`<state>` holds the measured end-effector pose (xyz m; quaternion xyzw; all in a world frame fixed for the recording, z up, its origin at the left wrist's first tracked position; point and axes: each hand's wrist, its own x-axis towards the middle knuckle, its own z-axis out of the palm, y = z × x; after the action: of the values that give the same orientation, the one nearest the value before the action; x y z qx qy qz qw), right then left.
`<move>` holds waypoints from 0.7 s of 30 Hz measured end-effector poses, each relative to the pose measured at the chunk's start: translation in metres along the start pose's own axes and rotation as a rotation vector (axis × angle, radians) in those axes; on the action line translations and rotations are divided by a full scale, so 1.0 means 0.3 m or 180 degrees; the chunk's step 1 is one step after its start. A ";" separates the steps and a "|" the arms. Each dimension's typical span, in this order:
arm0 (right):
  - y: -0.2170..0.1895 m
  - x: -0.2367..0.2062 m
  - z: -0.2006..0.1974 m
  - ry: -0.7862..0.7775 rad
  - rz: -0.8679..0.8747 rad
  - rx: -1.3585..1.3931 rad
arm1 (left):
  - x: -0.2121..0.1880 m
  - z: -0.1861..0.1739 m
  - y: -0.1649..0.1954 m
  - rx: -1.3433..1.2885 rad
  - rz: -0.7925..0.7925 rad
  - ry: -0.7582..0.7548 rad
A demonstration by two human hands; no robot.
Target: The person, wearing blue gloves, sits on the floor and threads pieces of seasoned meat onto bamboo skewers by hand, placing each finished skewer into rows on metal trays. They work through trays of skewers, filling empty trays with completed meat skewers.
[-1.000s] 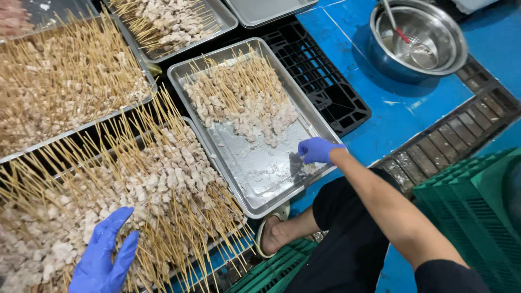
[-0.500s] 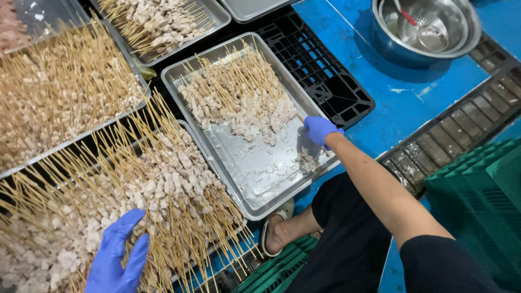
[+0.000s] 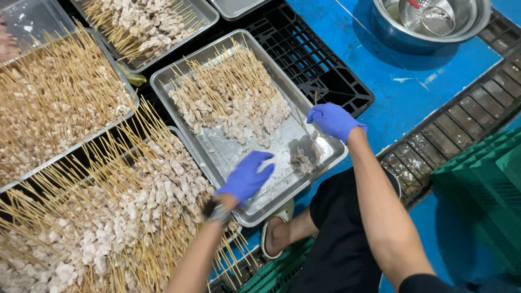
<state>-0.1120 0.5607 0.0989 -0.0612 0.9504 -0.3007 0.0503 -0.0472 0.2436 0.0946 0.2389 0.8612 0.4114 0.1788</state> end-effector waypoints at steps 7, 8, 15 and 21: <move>-0.266 -0.035 -0.099 0.0153 0.0317 0.3707 | 0.321 0.469 -0.172 0.0175 0.0515 0.0830; -0.296 -0.031 -0.101 0.0023 0.0383 0.3969 | 0.327 0.499 -0.172 0.0114 0.0408 0.1114; -0.475 -0.048 0.007 -0.0039 -0.0287 0.3575 | 0.343 0.103 -0.133 -0.4872 -0.0086 0.1354; -0.633 -0.066 0.235 -0.0321 -0.0235 0.3374 | 0.193 -0.329 -0.022 -0.4835 0.0974 0.1841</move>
<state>-0.0668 0.3696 0.1526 -0.0752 0.6617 -0.7379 0.1094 -0.1465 0.2108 0.1420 0.0523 0.3187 0.9464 0.0049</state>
